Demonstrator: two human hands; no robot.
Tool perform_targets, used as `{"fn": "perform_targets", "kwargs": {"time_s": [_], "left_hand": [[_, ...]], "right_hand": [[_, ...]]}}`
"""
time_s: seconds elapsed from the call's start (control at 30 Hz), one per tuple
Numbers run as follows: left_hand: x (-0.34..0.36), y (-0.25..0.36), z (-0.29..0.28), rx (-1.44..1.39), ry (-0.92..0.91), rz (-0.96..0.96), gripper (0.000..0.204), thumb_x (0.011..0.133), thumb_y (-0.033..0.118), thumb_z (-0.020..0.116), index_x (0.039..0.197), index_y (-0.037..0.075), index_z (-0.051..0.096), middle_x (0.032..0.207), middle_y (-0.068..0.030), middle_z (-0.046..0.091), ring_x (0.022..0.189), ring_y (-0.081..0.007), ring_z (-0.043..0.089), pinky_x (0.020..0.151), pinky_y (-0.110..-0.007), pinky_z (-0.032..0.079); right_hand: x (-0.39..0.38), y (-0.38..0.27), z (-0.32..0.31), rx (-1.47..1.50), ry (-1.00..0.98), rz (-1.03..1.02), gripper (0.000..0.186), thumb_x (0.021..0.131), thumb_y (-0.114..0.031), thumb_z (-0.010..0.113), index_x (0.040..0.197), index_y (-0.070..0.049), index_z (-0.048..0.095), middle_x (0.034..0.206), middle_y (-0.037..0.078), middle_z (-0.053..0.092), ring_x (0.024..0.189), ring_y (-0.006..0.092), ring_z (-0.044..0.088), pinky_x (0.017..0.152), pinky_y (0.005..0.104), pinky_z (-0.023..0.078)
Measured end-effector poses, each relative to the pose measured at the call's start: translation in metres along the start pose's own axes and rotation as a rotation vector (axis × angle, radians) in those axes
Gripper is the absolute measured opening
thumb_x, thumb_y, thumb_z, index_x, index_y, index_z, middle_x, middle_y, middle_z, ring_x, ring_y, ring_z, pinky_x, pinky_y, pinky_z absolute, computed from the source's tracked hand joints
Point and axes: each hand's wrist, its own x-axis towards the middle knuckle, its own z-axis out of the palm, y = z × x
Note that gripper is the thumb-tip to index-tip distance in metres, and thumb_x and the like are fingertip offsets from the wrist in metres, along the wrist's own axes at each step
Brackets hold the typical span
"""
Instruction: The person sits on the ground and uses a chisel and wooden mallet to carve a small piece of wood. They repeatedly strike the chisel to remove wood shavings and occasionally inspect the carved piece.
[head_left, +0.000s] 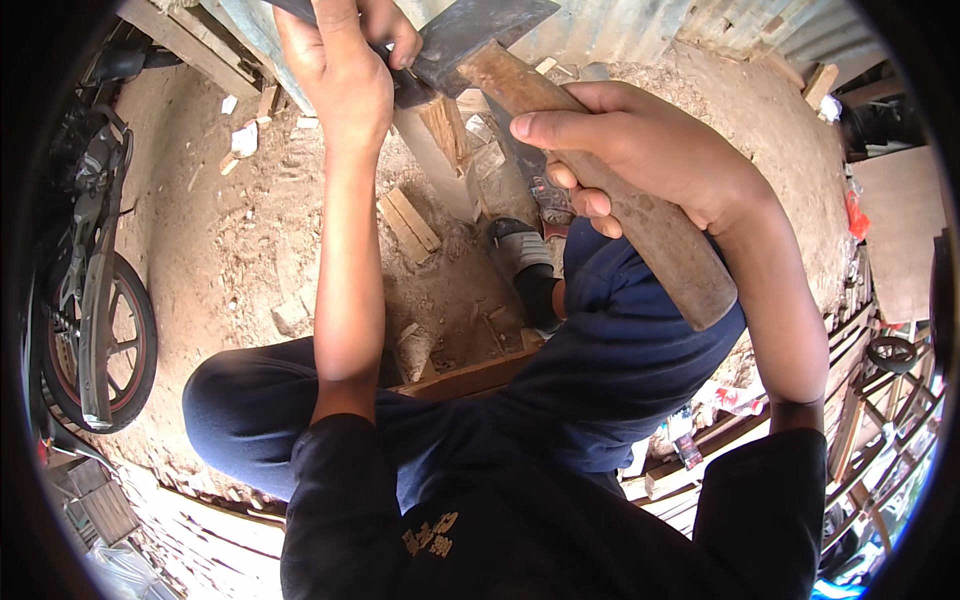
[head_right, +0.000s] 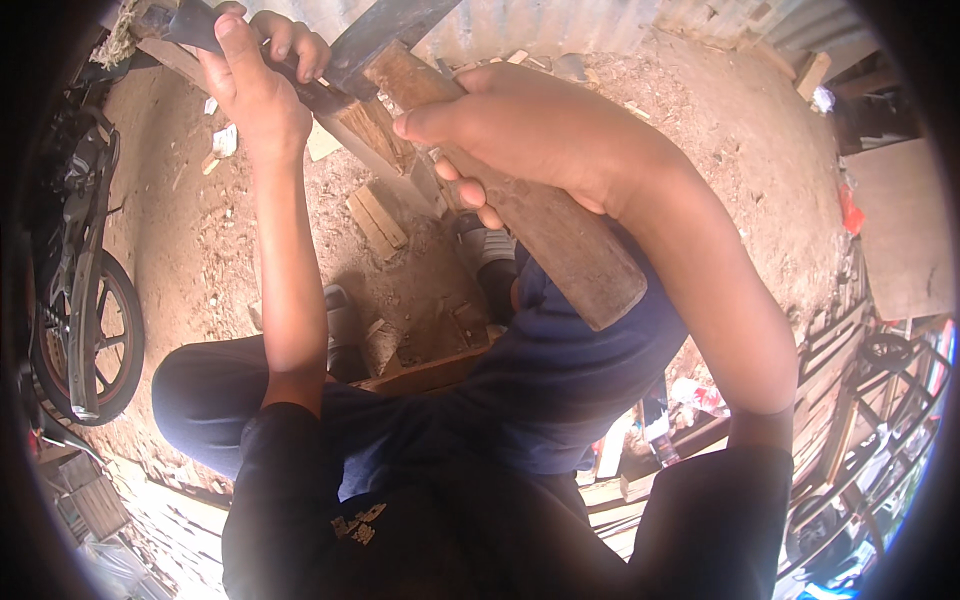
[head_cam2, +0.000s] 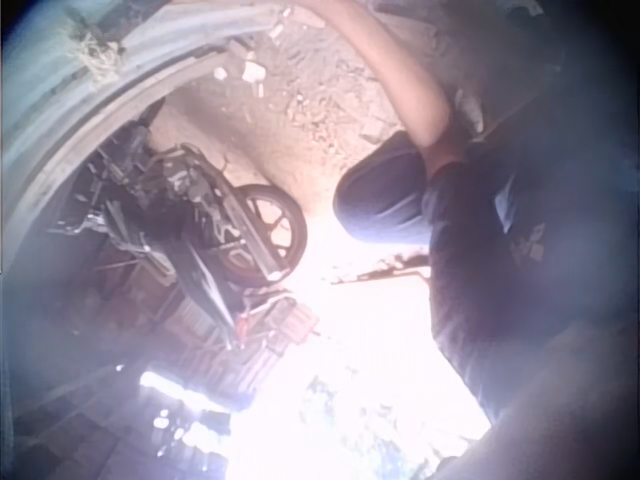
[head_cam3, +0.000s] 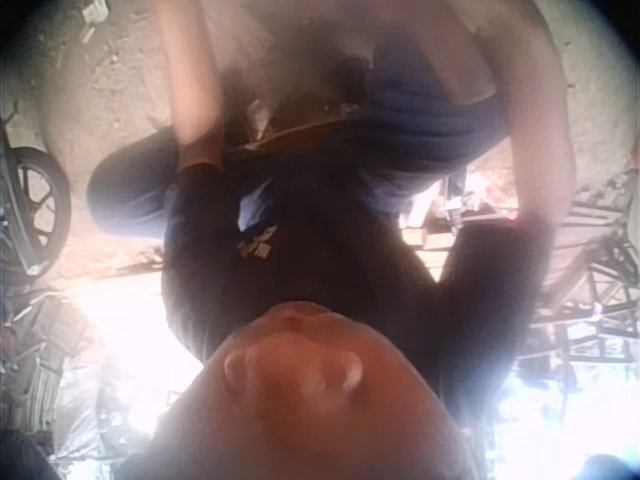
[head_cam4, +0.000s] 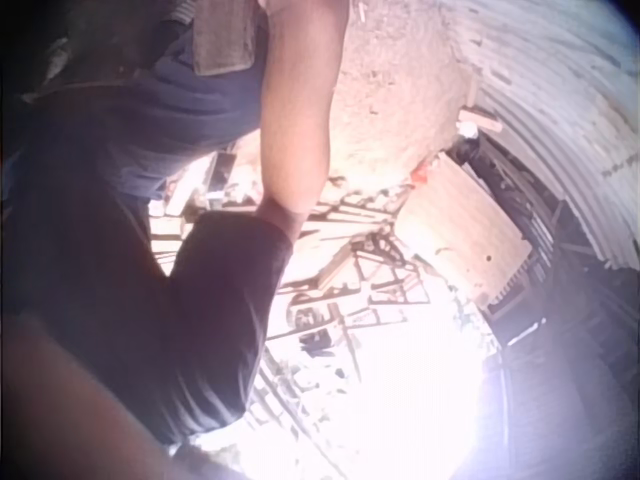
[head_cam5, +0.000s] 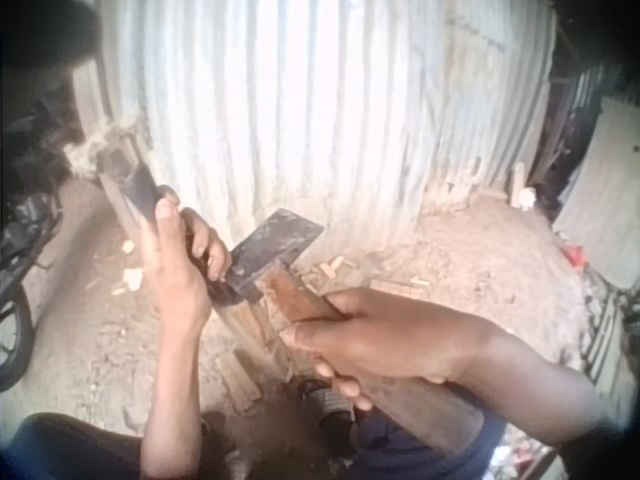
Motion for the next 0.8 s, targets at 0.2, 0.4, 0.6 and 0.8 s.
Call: {"fn": "perform_targets", "kwargs": {"time_s": [0.2, 0.4, 0.6, 0.8], "left_hand": [[-0.010, 0.005, -0.002, -0.061, -0.026, -0.068, 0.038, 0.108, 0.049, 0.043, 0.117, 0.012, 0.042, 0.064, 0.0016, 0.036, 0.041, -0.0107, 0.035, 0.038, -0.029, 0.034], [-0.008, 0.001, -0.002, -0.147, -0.040, -0.117, 0.036, 0.110, 0.048, 0.041, 0.122, 0.014, 0.040, 0.061, 0.0040, 0.029, 0.041, -0.0085, 0.028, 0.037, -0.026, 0.027], [-0.006, -0.006, -0.008, -0.128, -0.161, -0.100, 0.057, 0.102, 0.068, 0.037, 0.103, 0.011, 0.041, 0.061, 0.0022, 0.030, 0.044, -0.0092, 0.028, 0.041, -0.028, 0.029], [-0.001, -0.007, -0.002, -0.140, -0.220, -0.083, 0.060, 0.100, 0.070, 0.040, 0.098, 0.010, 0.042, 0.059, 0.0029, 0.029, 0.043, -0.0077, 0.027, 0.040, -0.026, 0.023]], "right_hand": [[-0.004, 0.001, 0.000, 0.002, 0.012, -0.034, 0.032, 0.098, -0.032, 0.068, 0.097, -0.001, 0.060, 0.074, 0.002, 0.056, 0.053, 0.0078, 0.054, 0.046, 0.0252, 0.046], [-0.005, 0.004, -0.005, -0.050, 0.026, -0.065, 0.030, 0.098, -0.030, 0.066, 0.097, -0.001, 0.061, 0.074, 0.002, 0.056, 0.054, 0.0082, 0.054, 0.046, 0.0248, 0.045], [-0.019, 0.002, -0.005, -0.018, 0.164, -0.117, 0.030, 0.099, -0.030, 0.066, 0.102, 0.000, 0.062, 0.074, 0.002, 0.056, 0.051, 0.0076, 0.053, 0.045, 0.0232, 0.043], [-0.032, -0.009, -0.009, 0.252, 0.292, -0.281, 0.038, 0.098, -0.031, 0.070, 0.113, 0.003, 0.060, 0.074, 0.003, 0.055, 0.047, 0.0057, 0.051, 0.040, 0.0197, 0.042]]}}
